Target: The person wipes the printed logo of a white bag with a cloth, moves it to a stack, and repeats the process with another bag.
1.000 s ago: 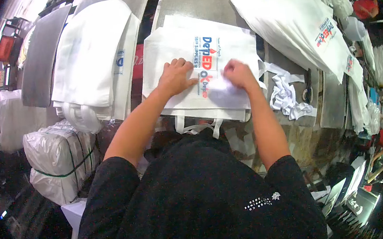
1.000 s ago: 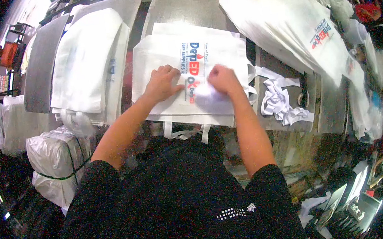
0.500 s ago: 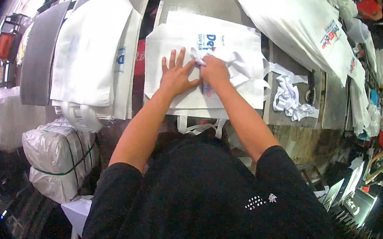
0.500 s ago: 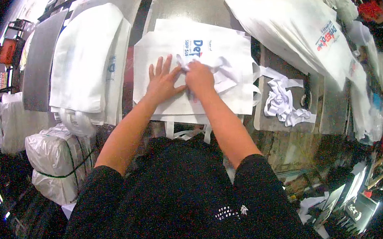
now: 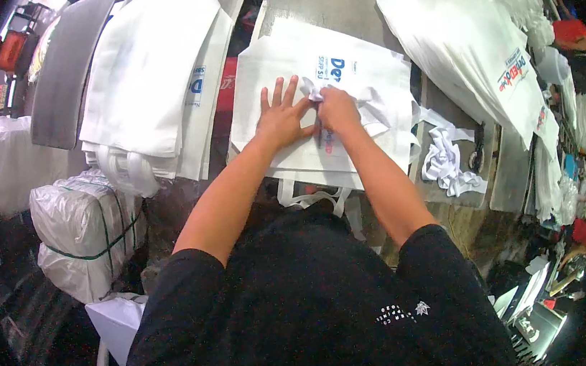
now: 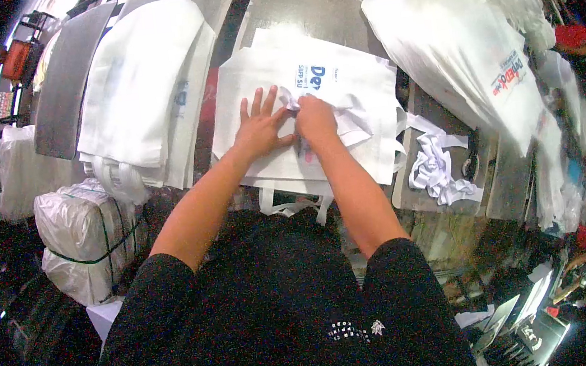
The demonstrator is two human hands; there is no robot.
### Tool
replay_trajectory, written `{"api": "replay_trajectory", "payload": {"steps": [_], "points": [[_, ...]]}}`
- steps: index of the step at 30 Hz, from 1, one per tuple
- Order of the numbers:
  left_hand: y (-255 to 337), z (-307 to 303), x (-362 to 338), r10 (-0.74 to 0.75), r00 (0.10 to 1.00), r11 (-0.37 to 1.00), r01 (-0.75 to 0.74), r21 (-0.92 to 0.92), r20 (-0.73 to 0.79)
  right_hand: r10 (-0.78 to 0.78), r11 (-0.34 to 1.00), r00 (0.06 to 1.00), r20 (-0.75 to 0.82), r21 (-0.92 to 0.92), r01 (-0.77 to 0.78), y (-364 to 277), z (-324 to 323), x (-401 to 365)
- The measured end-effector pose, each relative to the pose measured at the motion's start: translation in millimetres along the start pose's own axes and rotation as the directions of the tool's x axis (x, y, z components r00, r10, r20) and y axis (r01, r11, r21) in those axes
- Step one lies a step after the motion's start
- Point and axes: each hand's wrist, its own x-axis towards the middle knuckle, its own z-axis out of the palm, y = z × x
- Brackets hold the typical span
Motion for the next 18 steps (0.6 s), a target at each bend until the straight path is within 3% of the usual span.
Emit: {"api": "replay_trajectory", "payload": {"steps": [1,2,4,5,7,8,9,11,13,15,16,17,18], "points": [[2.1,-1.3,-0.9,-0.022,0.998,1.0,0.021,0.017,0.06,0.006,1.0,1.0,-0.003,0.001,-0.006,-0.6,1.0,-3.1],[3.3,-3.7,2.3,-0.043,0.993,0.999,0.039,0.036,0.113,0.009,1.0,0.996,0.09,-0.008,-0.008,-6.5,-6.6,-3.6],[1.5,-0.2,1.9,-0.026,0.997,0.999,0.025,0.022,0.076,0.031,1.0,0.977,0.21,-0.006,-0.031,-4.6,-12.1,-0.4],[0.5,3.0,0.2,-0.017,0.999,1.0,0.017,0.012,0.042,0.032,0.999,0.977,0.21,-0.006,-0.032,1.1,-3.3,-2.4],[-0.1,5.6,2.7,-0.027,0.998,1.0,0.027,0.016,0.048,-0.106,0.991,0.99,-0.088,0.076,0.113,9.9,15.3,0.1],[0.8,3.0,2.6,-0.037,0.997,0.999,0.037,0.014,0.064,0.0,0.998,1.0,0.005,0.067,0.0,1.2,11.6,-10.1],[-0.8,-1.4,4.9,-0.038,0.998,0.999,0.037,0.019,0.058,-0.005,0.998,1.0,-0.001,0.068,0.005,-3.1,5.1,-6.9],[2.9,-4.1,3.8,-0.051,0.983,0.996,0.038,0.076,0.176,0.037,0.996,0.98,0.194,0.076,-0.053,-4.9,-4.6,-9.5],[4.6,-2.8,0.4,-0.035,0.988,0.998,0.028,0.048,0.148,0.074,0.994,0.99,0.119,0.074,-0.083,-2.2,-0.7,-6.6],[3.8,-3.6,1.6,-0.026,0.994,0.999,0.023,0.032,0.107,-0.074,0.997,0.989,-0.127,0.017,0.077,0.3,15.7,-9.6],[3.0,-4.0,3.6,-0.04,0.992,0.998,0.035,0.049,0.119,-0.049,0.995,0.999,-0.005,0.081,0.049,2.3,8.6,-21.0],[3.6,-3.1,3.2,-0.057,0.989,0.997,0.049,0.06,0.136,-0.052,0.995,0.999,-0.008,0.08,0.053,-0.1,-6.3,-18.9],[5.0,-1.6,0.2,-0.054,0.989,0.997,0.047,0.057,0.139,0.041,0.996,0.997,0.068,0.072,-0.046,2.3,-18.3,-19.0]]}}
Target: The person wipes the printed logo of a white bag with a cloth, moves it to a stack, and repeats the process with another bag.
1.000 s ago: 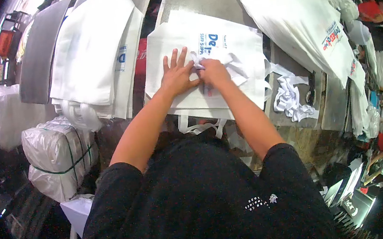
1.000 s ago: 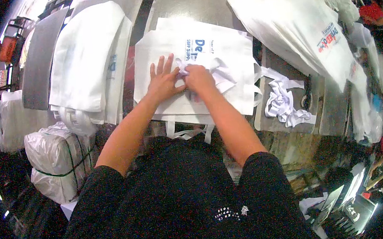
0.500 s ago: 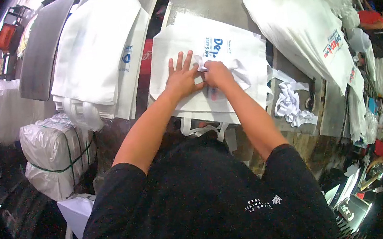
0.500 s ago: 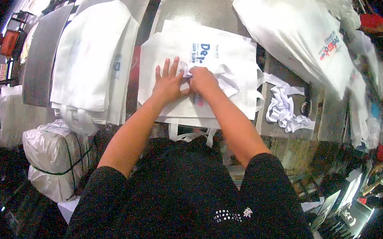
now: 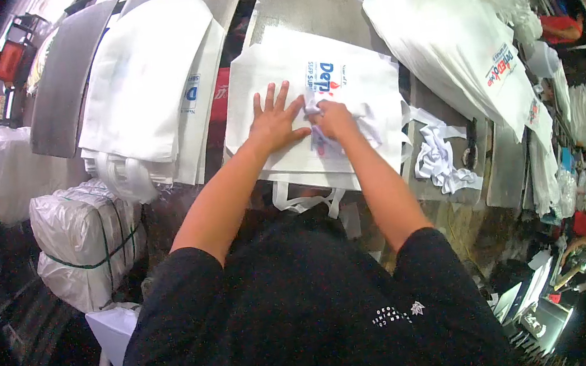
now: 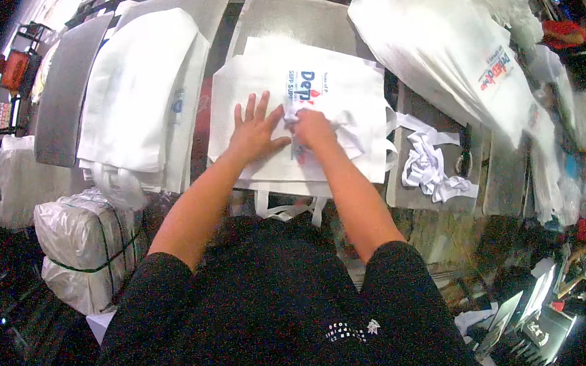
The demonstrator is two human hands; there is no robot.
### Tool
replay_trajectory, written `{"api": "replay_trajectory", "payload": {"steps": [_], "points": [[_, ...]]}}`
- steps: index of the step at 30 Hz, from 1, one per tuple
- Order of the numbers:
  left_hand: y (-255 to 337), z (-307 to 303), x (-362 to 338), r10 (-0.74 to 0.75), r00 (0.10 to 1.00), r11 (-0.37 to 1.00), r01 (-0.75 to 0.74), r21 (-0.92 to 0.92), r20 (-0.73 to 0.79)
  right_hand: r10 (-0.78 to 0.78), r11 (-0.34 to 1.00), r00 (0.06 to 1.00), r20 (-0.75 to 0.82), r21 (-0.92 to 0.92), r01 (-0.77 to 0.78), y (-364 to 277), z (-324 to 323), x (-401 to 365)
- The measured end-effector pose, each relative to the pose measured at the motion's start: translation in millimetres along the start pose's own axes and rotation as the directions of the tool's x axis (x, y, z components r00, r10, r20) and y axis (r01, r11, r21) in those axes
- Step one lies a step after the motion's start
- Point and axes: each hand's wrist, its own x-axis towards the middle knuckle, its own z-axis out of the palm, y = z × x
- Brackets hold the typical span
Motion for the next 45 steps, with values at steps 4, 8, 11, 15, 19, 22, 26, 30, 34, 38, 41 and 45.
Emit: {"api": "replay_trajectory", "payload": {"steps": [4,8,11,15,19,22,26,30,34,38,41,45], "points": [[0.8,-6.2,-1.3,0.027,0.998,1.0,-0.027,-0.012,-0.053,0.072,0.997,0.974,-0.216,0.019,-0.07,50.6,14.7,-10.1],[-0.4,-3.7,-1.0,0.021,0.999,0.999,-0.022,-0.025,-0.045,0.118,0.988,0.947,-0.299,-0.058,-0.142,108.5,33.0,-77.4],[-1.0,-4.2,-2.6,0.028,0.998,0.999,-0.03,-0.033,-0.048,0.329,0.943,0.932,-0.152,0.001,-0.333,105.9,-4.4,-110.8],[-3.2,4.2,0.7,0.057,0.992,0.998,-0.061,-0.029,-0.116,0.101,0.991,0.989,-0.107,-0.081,-0.11,95.1,-6.4,-131.6],[3.8,-7.3,-3.1,0.032,0.997,0.999,-0.034,-0.022,-0.064,-0.182,0.983,0.965,-0.189,-0.012,0.183,46.4,21.5,-122.5],[-0.1,3.0,3.6,0.015,0.999,0.999,-0.018,-0.05,-0.052,-0.149,0.989,0.979,-0.138,-0.007,0.15,30.6,30.2,-109.7],[-6.8,-0.4,2.3,0.027,0.999,0.991,-0.031,-0.126,-0.036,-0.211,0.976,0.96,-0.184,0.008,0.216,36.3,34.9,-93.4],[-7.3,-3.3,2.9,0.031,0.999,0.991,-0.032,-0.129,-0.011,-0.041,0.995,0.94,-0.339,0.069,0.069,50.1,17.8,-68.0],[-2.6,-8.7,0.4,0.021,1.0,0.993,-0.022,-0.117,-0.011,0.082,0.994,0.979,-0.187,0.081,-0.068,64.7,-3.4,-44.5],[-3.3,-13.3,-0.7,0.031,0.999,0.993,-0.029,-0.118,0.018,0.161,0.984,0.944,-0.289,0.12,-0.131,68.5,-8.0,-33.1],[-3.4,-12.4,-0.2,0.031,0.999,0.995,-0.03,-0.098,0.018,0.216,0.975,0.955,-0.201,0.098,-0.2,73.3,-10.5,-25.8],[-4.7,-9.2,-0.1,0.037,0.999,0.994,-0.036,-0.1,0.002,0.254,0.961,0.958,-0.131,0.145,-0.235,71.0,-12.5,-26.7]]}}
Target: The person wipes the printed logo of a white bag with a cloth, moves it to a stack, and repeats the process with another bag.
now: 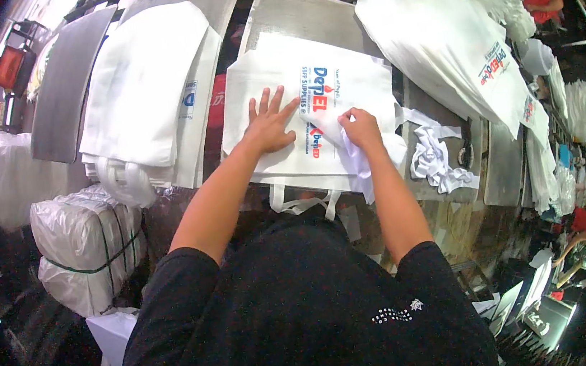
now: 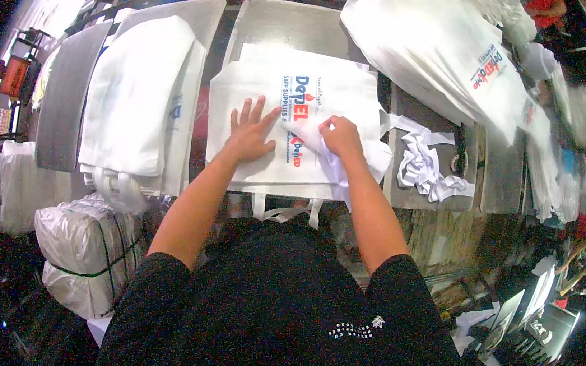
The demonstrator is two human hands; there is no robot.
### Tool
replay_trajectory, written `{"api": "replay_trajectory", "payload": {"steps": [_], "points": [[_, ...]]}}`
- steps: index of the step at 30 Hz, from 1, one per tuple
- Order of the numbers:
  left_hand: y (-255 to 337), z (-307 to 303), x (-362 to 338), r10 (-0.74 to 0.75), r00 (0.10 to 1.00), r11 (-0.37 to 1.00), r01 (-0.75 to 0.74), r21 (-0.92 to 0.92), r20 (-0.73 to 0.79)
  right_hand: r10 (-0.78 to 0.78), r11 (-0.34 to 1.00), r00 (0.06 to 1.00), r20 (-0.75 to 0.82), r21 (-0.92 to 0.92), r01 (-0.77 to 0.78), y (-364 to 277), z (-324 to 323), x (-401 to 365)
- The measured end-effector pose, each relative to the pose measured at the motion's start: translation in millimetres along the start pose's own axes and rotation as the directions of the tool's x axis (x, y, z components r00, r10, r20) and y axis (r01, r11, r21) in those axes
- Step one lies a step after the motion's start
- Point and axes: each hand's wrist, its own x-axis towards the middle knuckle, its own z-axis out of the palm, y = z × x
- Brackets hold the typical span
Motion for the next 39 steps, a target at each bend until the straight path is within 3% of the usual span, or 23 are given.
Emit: {"api": "replay_trajectory", "payload": {"steps": [3,5,6,8,10,13,14,16,18,19,20,22,26,28,30,32,33,36,37,39], "points": [[0.9,-1.0,0.1,-0.003,1.0,1.0,0.003,0.013,-0.004,-0.121,0.992,0.99,0.077,0.057,0.117,-1.1,1.3,-4.2],[0.2,-1.8,0.2,0.0,1.0,1.0,0.0,-0.009,0.006,-0.241,0.961,0.934,0.265,0.199,0.192,-3.1,2.2,-8.9],[-0.3,-1.2,0.4,-0.001,1.0,1.0,0.001,-0.009,0.006,-0.241,0.961,0.933,0.265,0.199,0.192,-4.7,2.7,-11.9],[-0.3,1.0,1.5,-0.004,1.0,1.0,0.004,0.0,-0.002,-0.194,0.965,0.885,0.423,0.242,0.096,-10.5,3.3,-19.7],[-1.5,3.8,2.5,-0.005,1.0,1.0,0.005,0.01,-0.011,-0.165,0.962,0.909,0.384,0.267,0.062,-17.4,-1.7,-23.0],[-8.8,16.3,6.1,0.0,0.998,1.0,-0.001,-0.019,-0.056,-0.083,0.952,0.996,0.013,0.298,0.075,-15.2,3.6,-9.9],[-10.4,20.4,7.1,0.007,0.996,0.998,-0.012,-0.059,-0.092,-0.055,0.973,0.989,-0.136,0.216,0.084,-29.3,-3.7,-8.7],[-3.1,14.7,3.6,0.004,0.996,1.0,-0.006,-0.026,-0.093,-0.165,0.899,0.909,-0.383,0.321,0.299,-45.9,-1.1,-3.4],[0.2,11.7,1.8,-0.001,0.995,1.0,0.002,0.008,-0.095,-0.354,0.874,0.881,-0.314,0.224,0.432,-47.4,19.7,8.7],[0.3,11.6,2.2,-0.002,0.994,1.0,0.003,0.008,-0.107,-0.421,0.898,0.901,-0.108,0.094,0.431,-45.0,32.7,11.9],[2.1,7.1,1.9,-0.005,0.993,1.0,0.006,0.006,-0.119,-0.464,0.885,0.883,-0.066,0.009,0.465,-48.6,43.4,8.9],[3.9,-1.8,5.2,-0.016,0.996,1.0,0.016,0.001,-0.093,-0.582,0.813,0.812,0.053,0.029,0.581,-49.2,47.6,20.0],[6.2,-23.8,9.5,-0.021,1.0,0.998,0.021,0.065,0.004,-0.591,0.807,0.804,0.064,0.053,0.588,-54.9,46.0,38.5],[-2.1,-10.0,8.9,0.017,0.999,0.996,-0.012,0.09,-0.052,-0.511,0.859,0.857,0.061,0.013,0.511,-55.8,57.7,29.1],[-4.2,-6.8,7.9,0.048,0.99,0.996,-0.037,0.084,-0.131,-0.576,0.815,0.806,0.135,0.014,0.58,-55.9,50.3,30.3],[-4.0,-3.2,7.2,0.038,0.993,0.996,-0.028,0.09,-0.115,-0.497,0.858,0.84,0.216,-0.02,0.513,-61.7,39.8,40.9],[-4.5,-4.3,9.2,0.029,0.994,0.994,-0.017,0.106,-0.109,-0.426,0.899,0.892,0.15,-0.039,0.436,-72.6,34.5,39.4],[-6.7,-0.8,8.0,0.042,0.991,0.997,-0.032,0.074,-0.127,-0.473,0.866,0.867,0.155,-0.102,0.49,-63.0,46.6,19.2],[-8.6,-1.8,9.2,0.04,0.991,0.997,-0.03,0.073,-0.13,-0.488,0.851,0.838,0.243,-0.078,0.519,-57.1,44.5,24.8],[-5.5,-3.2,9.3,0.027,0.996,0.997,-0.02,0.08,-0.091,-0.396,0.894,0.885,0.245,-0.116,0.432,-70.6,30.9,40.9]]}}
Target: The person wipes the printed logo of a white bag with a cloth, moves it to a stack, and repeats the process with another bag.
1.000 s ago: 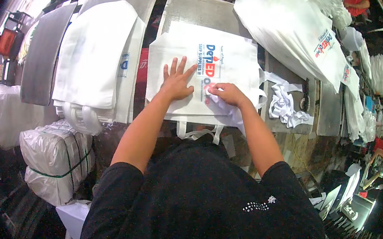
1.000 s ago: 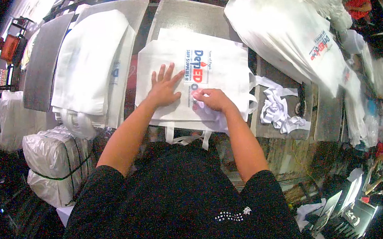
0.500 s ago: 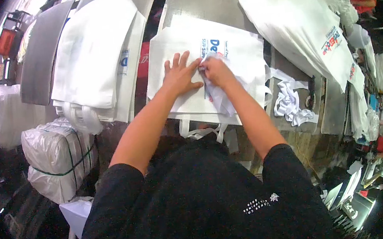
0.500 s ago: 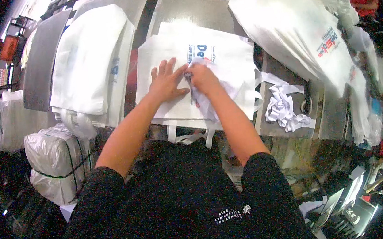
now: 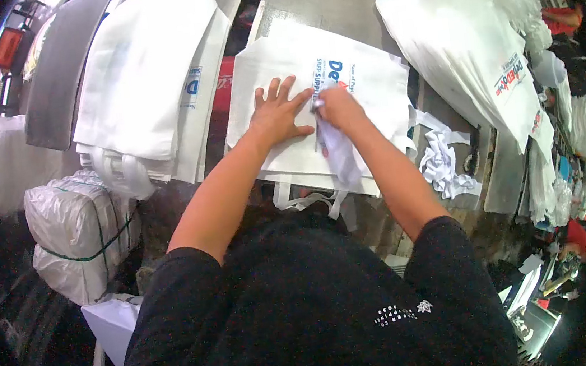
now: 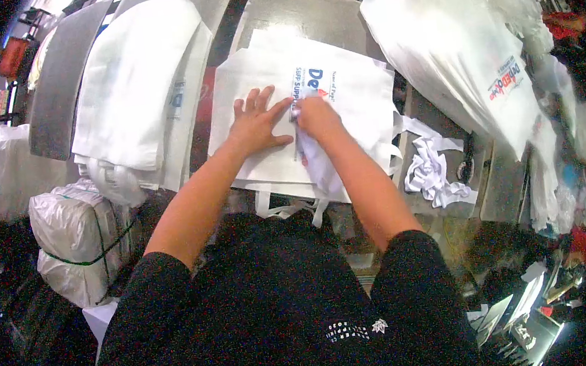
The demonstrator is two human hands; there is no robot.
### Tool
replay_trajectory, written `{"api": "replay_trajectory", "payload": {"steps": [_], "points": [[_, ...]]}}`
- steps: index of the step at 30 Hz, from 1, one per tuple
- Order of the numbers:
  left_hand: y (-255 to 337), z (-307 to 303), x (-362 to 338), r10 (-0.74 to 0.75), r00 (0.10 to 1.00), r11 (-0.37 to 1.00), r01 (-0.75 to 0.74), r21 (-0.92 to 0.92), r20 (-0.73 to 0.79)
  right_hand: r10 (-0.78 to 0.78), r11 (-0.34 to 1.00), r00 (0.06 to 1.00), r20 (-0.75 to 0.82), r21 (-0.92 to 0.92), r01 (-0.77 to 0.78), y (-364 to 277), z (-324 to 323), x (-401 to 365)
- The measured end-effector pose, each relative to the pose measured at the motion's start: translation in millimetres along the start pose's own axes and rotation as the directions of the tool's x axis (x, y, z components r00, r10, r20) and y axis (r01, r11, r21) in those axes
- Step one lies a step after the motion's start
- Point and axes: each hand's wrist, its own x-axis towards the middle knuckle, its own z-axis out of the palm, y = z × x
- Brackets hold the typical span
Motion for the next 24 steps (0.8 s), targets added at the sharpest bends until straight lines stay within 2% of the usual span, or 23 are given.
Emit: {"api": "replay_trajectory", "payload": {"steps": [1,3,5,9,11,13,15,17,18,23,24], "points": [[2.1,-0.7,0.6,0.004,1.0,1.0,-0.004,-0.003,-0.003,0.094,0.996,0.996,0.008,-0.012,-0.094,-2.5,-7.7,6.0],[-0.4,-1.6,-1.0,0.002,1.0,1.0,-0.002,-0.019,0.006,0.054,0.996,0.998,-0.043,-0.061,-0.057,-5.0,3.2,1.1],[-1.4,0.4,-2.4,0.004,1.0,1.0,-0.004,-0.012,0.001,-0.118,0.986,0.993,-0.007,-0.123,0.116,-3.3,15.9,-7.7],[-1.4,4.8,0.4,0.008,1.0,1.0,-0.008,0.014,-0.013,-0.108,0.976,0.994,-0.011,-0.19,0.104,-3.3,3.3,9.9],[1.3,1.0,-3.3,-0.002,1.0,1.0,0.002,-0.002,0.024,-0.133,0.974,0.989,-0.069,-0.193,0.118,-7.9,8.5,-5.2],[-1.1,-5.4,0.0,-0.014,0.999,1.0,0.015,-0.02,0.049,-0.124,0.967,0.989,0.081,-0.215,0.139,-6.2,11.5,-11.3],[0.3,-0.9,-1.1,-0.002,0.999,1.0,0.002,-0.004,0.034,-0.123,0.965,0.988,0.092,-0.222,0.14,-1.6,10.9,-7.5],[0.2,2.9,0.0,-0.006,1.0,1.0,0.006,0.019,0.03,-0.1,0.983,0.992,-0.07,-0.163,0.088,-4.7,15.3,-1.6],[-0.4,4.6,-0.5,-0.007,1.0,1.0,0.007,0.009,0.028,-0.048,0.985,0.999,-0.016,-0.167,0.045,-7.8,18.3,-4.7],[3.8,-0.1,-2.8,-0.013,0.999,1.0,0.014,-0.006,0.053,-0.094,0.989,0.996,-0.003,-0.119,0.093,4.4,19.7,-10.7],[2.7,1.8,-2.0,-0.01,0.999,1.0,0.01,-0.004,0.042,-0.085,0.99,0.994,-0.071,-0.116,0.076,6.8,28.2,-10.3]]}}
